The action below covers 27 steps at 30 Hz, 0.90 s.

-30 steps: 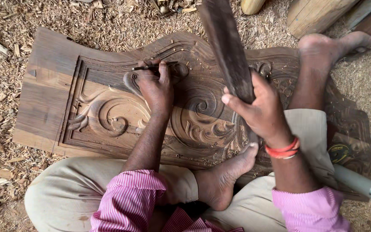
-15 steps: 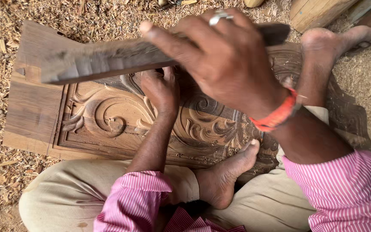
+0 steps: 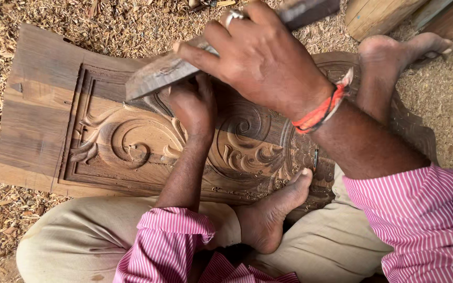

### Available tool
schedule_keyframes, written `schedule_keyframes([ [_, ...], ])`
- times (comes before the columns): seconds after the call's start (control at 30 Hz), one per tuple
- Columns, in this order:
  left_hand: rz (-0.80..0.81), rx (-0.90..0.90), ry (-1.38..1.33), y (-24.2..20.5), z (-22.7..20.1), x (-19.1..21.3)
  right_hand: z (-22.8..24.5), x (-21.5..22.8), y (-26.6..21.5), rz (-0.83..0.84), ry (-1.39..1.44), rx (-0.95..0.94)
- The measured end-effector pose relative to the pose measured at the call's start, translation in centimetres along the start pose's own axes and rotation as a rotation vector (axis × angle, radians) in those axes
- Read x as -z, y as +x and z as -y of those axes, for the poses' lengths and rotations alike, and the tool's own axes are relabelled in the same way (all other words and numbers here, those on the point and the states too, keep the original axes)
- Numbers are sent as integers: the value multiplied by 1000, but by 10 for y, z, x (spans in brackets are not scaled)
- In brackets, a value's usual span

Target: The person sits on the floor and carves a decorative wooden panel using a chisel and mallet. They apply glue to the wood, then use the chisel and mallet to shape the intricate patterns. The person occasionally adjusts their position and tools while working on the panel.

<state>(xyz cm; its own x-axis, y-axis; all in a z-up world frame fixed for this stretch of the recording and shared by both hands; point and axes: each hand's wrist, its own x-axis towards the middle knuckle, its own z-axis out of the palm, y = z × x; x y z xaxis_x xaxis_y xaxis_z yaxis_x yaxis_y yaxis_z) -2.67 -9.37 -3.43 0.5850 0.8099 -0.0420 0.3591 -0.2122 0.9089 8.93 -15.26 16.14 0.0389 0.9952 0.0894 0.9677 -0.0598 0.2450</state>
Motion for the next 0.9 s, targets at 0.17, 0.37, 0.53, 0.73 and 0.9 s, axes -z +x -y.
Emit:
schedule_keyframes([
  [0.17, 4, -19, -30, 6, 3, 1, -6, 5, 1, -60, 25, -52],
  [0.37, 41, -86, 6, 10, 4, 2, 0, 0, 6, 79, -48, -15],
  [0.53, 158, 67, 17, 20, 2, 8, -3, -2, 2, -68, 79, -66],
  [0.73, 137, -86, 95, 26, 11, 4, -3, 0, 4, 132, -69, -50],
  [0.9, 137, -125, -35, 29, 10, 6, -1, -7, 0, -49, 164, -160],
])
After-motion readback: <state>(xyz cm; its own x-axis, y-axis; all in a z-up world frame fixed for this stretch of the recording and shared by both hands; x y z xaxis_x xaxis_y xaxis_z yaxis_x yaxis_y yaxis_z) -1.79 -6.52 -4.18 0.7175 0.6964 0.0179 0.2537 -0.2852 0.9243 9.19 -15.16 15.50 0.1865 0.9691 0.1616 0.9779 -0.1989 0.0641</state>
